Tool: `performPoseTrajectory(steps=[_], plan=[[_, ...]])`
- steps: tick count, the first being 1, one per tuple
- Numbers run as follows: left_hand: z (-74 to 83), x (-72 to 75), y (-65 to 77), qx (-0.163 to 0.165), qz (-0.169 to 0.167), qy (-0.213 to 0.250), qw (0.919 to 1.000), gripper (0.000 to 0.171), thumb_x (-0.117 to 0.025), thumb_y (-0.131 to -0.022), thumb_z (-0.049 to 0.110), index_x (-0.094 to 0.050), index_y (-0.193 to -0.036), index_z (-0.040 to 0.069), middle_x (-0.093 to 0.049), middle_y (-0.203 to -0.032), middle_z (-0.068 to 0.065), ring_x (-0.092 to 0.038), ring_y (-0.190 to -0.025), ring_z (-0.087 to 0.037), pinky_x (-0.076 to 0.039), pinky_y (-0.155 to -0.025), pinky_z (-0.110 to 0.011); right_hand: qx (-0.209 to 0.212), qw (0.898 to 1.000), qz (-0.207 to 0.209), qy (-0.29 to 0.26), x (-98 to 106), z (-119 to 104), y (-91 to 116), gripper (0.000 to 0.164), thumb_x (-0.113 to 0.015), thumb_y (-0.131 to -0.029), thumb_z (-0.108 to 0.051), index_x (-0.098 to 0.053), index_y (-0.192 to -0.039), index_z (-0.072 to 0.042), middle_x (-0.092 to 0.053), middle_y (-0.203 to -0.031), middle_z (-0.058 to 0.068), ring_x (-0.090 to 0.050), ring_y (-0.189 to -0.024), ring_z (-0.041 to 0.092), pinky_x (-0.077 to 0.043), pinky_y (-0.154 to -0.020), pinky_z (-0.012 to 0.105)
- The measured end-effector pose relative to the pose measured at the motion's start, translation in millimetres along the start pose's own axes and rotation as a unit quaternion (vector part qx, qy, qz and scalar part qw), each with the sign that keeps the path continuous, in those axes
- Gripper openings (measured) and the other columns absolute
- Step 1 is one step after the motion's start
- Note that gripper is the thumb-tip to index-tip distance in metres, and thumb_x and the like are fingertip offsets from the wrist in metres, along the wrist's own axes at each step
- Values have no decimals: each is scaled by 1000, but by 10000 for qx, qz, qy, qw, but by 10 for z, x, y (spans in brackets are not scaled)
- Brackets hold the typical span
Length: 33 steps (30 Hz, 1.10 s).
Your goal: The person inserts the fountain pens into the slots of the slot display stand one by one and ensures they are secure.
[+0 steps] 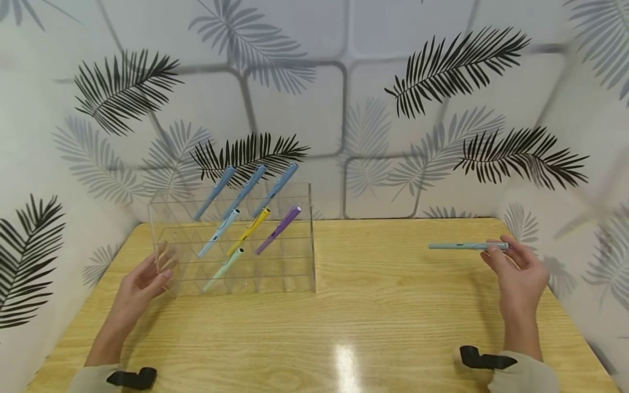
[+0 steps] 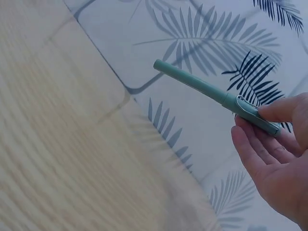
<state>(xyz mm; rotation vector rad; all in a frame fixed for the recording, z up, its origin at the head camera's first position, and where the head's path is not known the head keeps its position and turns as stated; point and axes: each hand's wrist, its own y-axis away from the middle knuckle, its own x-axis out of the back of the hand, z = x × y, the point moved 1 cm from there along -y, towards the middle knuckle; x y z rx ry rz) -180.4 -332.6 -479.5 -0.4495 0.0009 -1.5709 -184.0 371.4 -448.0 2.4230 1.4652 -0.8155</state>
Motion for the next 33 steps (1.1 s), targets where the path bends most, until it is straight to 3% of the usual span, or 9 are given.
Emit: performPoseTrajectory(steps=[4, 7, 11, 17, 23, 33], plan=[[-17, -12, 8, -9, 20, 61, 10000, 56, -59, -105, 7, -39, -158, 6, -50, -148, -26, -64, -121, -9, -58, -89, -25, 124, 9998, -168, -43, -144, -32, 38, 33, -67, -89, 19, -69, -120, 7, -77, -95, 18, -77, -83, 24, -61, -78, 35], [-42, -31, 23, 36, 2, 114, 9999, 56, -59, -105, 7, -39, -158, 5, -51, -149, -21, -63, -122, -8, -58, -89, -26, 149, 9993, -233, 253, -252, -27, 60, 34, -70, -89, 16, -69, -121, 6, -78, -96, 16, -77, -84, 21, -61, -75, 32], [-55, -54, 21, 56, -33, 113, 9999, 56, -58, -106, 8, -38, -158, 6, -49, -148, -28, -64, -121, -9, -58, -90, -28, 334, 9967, -416, 606, -402, 6, 96, 31, -71, -88, 14, -67, -119, 11, -78, -95, 13, -77, -85, 20, -61, -75, 33], [-33, -58, -6, -27, 4, 119, 9999, 56, -59, -105, 7, -39, -158, 6, -46, -146, -35, -64, -120, -10, -58, -90, -27, 729, 9839, -1227, 1077, -577, 58, 175, 33, -63, -96, 11, -58, -128, 18, -74, -102, 16, -76, -91, 22, -59, -79, 37], [-9, -35, -3, -30, 51, 57, 10000, 56, -60, -104, 6, -39, -157, 3, -53, -145, -27, -66, -117, -8, -59, -86, -24, 518, 9703, -1919, 1375, -744, 108, 278, 43, -58, -100, 8, -52, -142, 10, -75, -110, 10, -75, -99, 18, -58, -83, 33], [15, -5, -7, -39, 49, -7, 10000, 57, -60, -104, 6, -38, -157, 3, -54, -146, -24, -65, -118, -9, -59, -87, -24, 501, 9707, -1877, 1414, -1081, 251, 435, 30, -70, -93, 7, -60, -119, 18, -77, -104, 14, -77, -90, 23, -60, -77, 39]])
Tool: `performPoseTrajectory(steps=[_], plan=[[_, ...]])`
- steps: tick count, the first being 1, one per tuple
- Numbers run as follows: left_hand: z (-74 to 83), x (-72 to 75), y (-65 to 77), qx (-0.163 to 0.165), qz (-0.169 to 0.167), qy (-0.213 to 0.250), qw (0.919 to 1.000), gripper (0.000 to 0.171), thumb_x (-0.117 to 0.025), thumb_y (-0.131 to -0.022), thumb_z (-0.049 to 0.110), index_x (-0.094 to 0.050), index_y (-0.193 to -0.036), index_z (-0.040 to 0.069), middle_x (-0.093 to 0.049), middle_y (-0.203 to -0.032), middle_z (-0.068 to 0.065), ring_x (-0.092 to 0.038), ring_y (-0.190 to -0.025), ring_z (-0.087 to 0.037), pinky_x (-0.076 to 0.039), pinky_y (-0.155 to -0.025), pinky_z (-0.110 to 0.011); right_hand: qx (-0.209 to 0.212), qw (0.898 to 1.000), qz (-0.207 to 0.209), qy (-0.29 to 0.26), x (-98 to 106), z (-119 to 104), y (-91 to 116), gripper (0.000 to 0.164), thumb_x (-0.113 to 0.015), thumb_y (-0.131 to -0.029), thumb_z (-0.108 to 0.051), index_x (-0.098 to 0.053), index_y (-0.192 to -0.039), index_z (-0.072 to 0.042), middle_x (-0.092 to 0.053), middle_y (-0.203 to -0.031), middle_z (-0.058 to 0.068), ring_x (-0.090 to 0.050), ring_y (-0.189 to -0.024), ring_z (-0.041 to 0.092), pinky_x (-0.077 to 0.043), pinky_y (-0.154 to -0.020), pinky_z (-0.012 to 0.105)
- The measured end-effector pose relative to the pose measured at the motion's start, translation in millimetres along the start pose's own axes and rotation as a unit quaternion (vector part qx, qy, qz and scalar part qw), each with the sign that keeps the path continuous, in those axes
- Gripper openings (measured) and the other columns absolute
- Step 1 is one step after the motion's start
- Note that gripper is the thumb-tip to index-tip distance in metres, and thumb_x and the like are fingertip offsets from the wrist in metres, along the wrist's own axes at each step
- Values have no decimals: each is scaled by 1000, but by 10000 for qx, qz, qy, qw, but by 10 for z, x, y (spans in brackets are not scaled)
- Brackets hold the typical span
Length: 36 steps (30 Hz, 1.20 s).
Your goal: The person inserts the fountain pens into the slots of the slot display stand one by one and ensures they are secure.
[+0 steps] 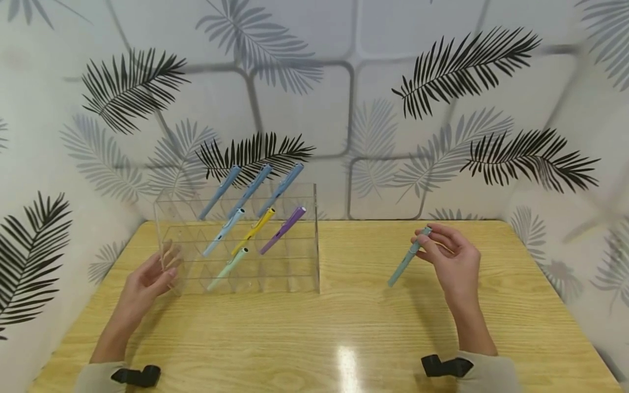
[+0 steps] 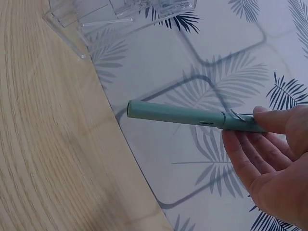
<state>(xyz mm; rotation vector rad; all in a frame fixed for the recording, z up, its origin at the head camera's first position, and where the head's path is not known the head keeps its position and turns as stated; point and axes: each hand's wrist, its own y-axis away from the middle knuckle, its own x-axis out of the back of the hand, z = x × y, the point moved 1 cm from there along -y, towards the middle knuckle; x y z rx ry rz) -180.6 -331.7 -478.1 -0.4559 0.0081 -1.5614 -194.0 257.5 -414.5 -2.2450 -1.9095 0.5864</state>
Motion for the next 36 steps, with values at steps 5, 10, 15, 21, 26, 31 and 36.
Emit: performPoseTrajectory(steps=[5, 10, 15, 21, 26, 31, 36], plan=[[12, 0, -4, -17, -26, 80, 10000, 57, -59, -105, 6, -38, -158, 3, -58, -145, -11, -65, -120, -10, -58, -90, -26, -86, 9999, 122, 61, -145, 14, 18, 32, -73, -91, 9, -60, -118, 19, -78, -101, 13, -77, -88, 21, -62, -77, 37], [15, -6, -2, -41, 26, 25, 10000, 57, -60, -104, 6, -39, -157, 4, -54, -147, -23, -65, -119, -10, -57, -91, -24, -67, 9999, 92, 94, -291, 25, 43, 32, -73, -91, 9, -60, -118, 18, -77, -100, 14, -76, -87, 21, -62, -77, 38], [-16, -5, 0, -41, 26, -9, 10000, 56, -59, -105, 6, -40, -157, 4, -48, -146, -33, -65, -120, -11, -56, -91, -23, 126, 9999, 30, 25, -423, 26, 78, 28, -71, -91, 9, -61, -117, 17, -77, -100, 15, -76, -87, 22, -63, -75, 39], [-56, -4, 8, 2, -56, 37, 10000, 56, -59, -105, 6, -39, -158, 6, -46, -147, -35, -64, -122, -11, -56, -92, -23, 294, 9994, -53, 198, -557, 44, 114, 28, -71, -92, 8, -62, -118, 15, -77, -98, 8, -76, -87, 19, -63, -73, 37], [-43, 1, 40, 75, -46, -6, 10000, 57, -58, -106, 8, -37, -159, 7, -46, -147, -35, -65, -120, -11, -57, -91, -25, 457, 9988, -7, 151, -731, 47, 112, 28, -73, -91, 9, -63, -116, 15, -76, -95, 6, -74, -82, 18, -63, -72, 38], [-7, 4, 40, 88, -45, 2, 10000, 57, -58, -106, 8, -37, -159, 7, -47, -147, -34, -65, -120, -10, -57, -91, -27, 625, 9979, -115, -153, -941, 26, 123, 26, -73, -90, 11, -61, -112, 16, -74, -93, 8, -73, -80, 19, -63, -73, 41], [16, -10, 6, 33, -16, 84, 10000, 57, -59, -105, 6, -38, -158, 5, -46, -148, -32, -64, -121, -7, -55, -93, -24, 713, 9969, -143, -309, -1152, -3, 135, 25, -73, -89, 13, -61, -110, 16, -74, -93, 11, -74, -81, 20, -64, -73, 40]])
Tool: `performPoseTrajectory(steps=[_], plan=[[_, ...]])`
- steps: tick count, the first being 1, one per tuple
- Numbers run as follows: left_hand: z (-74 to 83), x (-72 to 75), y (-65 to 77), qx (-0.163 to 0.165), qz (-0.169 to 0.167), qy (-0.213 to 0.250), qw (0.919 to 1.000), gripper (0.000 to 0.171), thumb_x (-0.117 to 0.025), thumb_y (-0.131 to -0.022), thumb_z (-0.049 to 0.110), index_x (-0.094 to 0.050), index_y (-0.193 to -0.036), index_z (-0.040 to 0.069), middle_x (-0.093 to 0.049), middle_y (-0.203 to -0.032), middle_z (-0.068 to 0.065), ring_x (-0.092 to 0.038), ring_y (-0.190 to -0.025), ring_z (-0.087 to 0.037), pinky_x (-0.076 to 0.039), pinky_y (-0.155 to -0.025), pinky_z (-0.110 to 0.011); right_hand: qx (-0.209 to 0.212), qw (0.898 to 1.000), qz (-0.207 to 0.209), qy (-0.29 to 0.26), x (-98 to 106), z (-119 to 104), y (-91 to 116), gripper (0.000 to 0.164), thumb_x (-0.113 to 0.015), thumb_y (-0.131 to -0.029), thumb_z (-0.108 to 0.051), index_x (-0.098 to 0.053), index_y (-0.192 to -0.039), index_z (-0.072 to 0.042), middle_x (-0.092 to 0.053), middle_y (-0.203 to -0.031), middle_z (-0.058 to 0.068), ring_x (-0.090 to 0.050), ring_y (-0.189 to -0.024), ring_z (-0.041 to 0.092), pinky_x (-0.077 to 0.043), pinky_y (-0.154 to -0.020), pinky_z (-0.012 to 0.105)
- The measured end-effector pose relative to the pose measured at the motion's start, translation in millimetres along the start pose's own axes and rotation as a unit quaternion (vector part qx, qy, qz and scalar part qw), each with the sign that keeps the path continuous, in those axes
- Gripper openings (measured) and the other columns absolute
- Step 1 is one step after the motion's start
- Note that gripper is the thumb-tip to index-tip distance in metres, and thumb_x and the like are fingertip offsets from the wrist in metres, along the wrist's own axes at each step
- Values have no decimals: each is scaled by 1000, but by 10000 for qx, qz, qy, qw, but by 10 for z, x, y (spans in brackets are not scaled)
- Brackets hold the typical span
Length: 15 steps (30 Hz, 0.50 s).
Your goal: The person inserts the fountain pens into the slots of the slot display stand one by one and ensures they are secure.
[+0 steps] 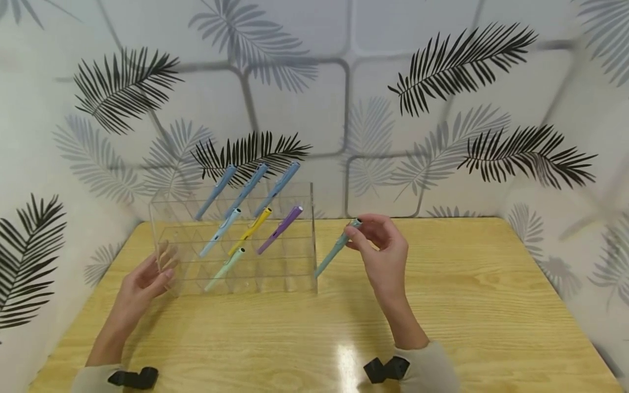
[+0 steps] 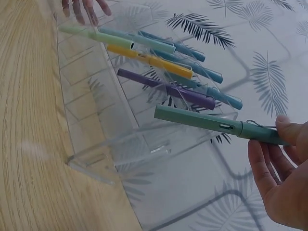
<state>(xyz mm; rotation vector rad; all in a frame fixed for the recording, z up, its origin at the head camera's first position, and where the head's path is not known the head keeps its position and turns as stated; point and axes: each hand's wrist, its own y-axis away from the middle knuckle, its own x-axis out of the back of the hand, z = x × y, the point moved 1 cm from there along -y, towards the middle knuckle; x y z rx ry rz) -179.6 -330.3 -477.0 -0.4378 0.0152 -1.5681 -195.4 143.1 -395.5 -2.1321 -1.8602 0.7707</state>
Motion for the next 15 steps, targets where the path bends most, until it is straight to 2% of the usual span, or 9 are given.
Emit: performPoseTrajectory(steps=[7, 15], plan=[[20, -17, -10, -9, 12, -16, 10000, 56, -59, -105, 6, -39, -158, 6, -48, -147, -31, -64, -120, -7, -56, -92, -24, 65, 9999, -97, -54, -252, -11, 22, 25, -75, -87, 12, -62, -108, 14, -76, -94, 13, -74, -82, 21, -64, -75, 39], [23, -11, 3, 45, 17, 14, 10000, 57, -59, -105, 7, -38, -158, 5, -48, -149, -28, -63, -120, -6, -56, -90, -24, 86, 9997, -188, 100, -463, 86, 73, 24, -78, -86, 9, -65, -106, 10, -76, -94, 16, -75, -81, 20, -64, -74, 39]])
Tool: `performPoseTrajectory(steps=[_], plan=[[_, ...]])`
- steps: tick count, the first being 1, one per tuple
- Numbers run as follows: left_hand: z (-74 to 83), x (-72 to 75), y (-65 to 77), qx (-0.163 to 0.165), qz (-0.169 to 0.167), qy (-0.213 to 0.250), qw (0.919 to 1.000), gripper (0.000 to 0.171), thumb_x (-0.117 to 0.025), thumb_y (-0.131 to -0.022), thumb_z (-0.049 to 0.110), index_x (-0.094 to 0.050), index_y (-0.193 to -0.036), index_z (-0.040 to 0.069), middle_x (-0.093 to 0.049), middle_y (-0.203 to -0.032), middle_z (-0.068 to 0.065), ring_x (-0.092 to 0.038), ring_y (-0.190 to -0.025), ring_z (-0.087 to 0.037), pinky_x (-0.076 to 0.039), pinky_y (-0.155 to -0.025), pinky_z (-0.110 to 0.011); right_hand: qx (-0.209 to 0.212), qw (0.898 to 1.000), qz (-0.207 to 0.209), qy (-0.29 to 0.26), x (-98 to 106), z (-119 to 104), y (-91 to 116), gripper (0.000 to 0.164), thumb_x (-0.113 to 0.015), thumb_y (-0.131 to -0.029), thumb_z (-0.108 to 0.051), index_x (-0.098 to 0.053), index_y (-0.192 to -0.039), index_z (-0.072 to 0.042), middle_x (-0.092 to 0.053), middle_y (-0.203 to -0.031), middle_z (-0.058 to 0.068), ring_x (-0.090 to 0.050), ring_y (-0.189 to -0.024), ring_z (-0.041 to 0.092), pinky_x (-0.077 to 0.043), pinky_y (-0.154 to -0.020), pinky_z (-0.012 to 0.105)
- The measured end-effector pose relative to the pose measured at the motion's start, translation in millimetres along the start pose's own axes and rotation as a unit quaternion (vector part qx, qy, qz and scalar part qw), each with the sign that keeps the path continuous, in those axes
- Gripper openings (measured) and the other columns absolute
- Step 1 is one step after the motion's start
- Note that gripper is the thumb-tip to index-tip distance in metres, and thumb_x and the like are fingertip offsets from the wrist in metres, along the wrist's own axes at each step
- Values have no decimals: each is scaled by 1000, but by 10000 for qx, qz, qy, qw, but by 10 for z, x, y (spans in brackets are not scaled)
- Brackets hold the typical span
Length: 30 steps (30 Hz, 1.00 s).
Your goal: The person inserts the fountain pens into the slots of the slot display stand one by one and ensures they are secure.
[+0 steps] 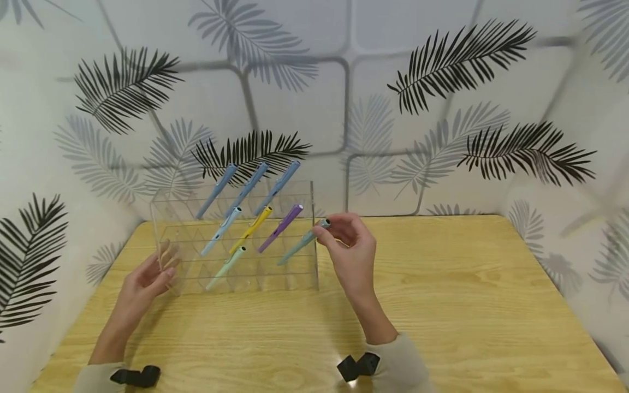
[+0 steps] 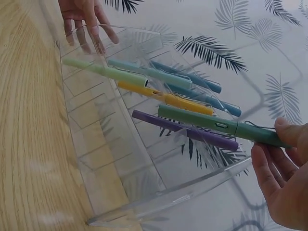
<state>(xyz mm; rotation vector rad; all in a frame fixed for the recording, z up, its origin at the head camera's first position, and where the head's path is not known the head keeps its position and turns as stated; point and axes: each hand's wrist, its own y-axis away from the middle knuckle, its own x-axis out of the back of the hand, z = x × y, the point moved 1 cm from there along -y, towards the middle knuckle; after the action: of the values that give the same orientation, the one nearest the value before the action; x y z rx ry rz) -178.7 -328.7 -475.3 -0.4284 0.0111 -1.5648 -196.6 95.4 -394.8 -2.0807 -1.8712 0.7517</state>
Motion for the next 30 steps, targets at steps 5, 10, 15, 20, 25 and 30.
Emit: performPoseTrajectory(steps=[5, 10, 15, 20, 25, 30], plan=[[-10, -3, 5, -9, 1, 5, 10000, 57, -59, -105, 6, -38, -158, 5, -49, -148, -28, -64, -120, -6, -56, -91, -24, -116, 9998, -67, 156, -136, 64, 43, 24, -79, -86, 6, -67, -106, 7, -76, -95, 17, -75, -81, 21, -64, -74, 38], [3, 9, 0, -22, 39, -18, 10000, 57, -60, -104, 5, -39, -157, 5, -50, -146, -29, -64, -117, -5, -56, -90, -22, -342, 9992, -152, 170, -297, 141, 108, 22, -79, -87, 3, -67, -105, 6, -76, -96, 18, -75, -82, 30, -64, -76, 39], [-3, -3, -5, -30, 28, 37, 10000, 57, -59, -104, 4, -39, -158, 6, -46, -147, -32, -64, -118, -5, -55, -91, -22, -579, 9970, -165, 493, -411, 231, 187, 22, -82, -87, -5, -69, -103, 1, -77, -94, 16, -76, -81, 24, -64, -75, 36], [-36, -43, -9, 27, -69, 99, 9999, 57, -59, -105, 4, -38, -158, 5, -44, -149, -31, -63, -120, -6, -55, -92, -24, -718, 9941, -109, 807, -475, 333, 252, 23, -85, -85, -9, -70, -101, 0, -77, -91, 14, -75, -81, 23, -63, -72, 31], [-1, -37, 11, 62, -48, -38, 10000, 58, -59, -105, 8, -38, -159, 9, -46, -151, -27, -63, -121, -6, -57, -91, -25, -823, 9917, -219, 961, -576, 432, 288, 25, -86, -85, -11, -71, -101, 1, -77, -90, 13, -75, -83, 26, -62, -73, 27], [11, -5, 11, 8, -5, -87, 10000, 58, -59, -105, 5, -38, -159, 7, -46, -150, -28, -63, -119, -4, -55, -92, -22, -994, 9891, -340, 1034, -682, 526, 324, 24, -85, -86, -11, -71, -101, 2, -77, -91, 13, -75, -84, 26, -62, -75, 27]])
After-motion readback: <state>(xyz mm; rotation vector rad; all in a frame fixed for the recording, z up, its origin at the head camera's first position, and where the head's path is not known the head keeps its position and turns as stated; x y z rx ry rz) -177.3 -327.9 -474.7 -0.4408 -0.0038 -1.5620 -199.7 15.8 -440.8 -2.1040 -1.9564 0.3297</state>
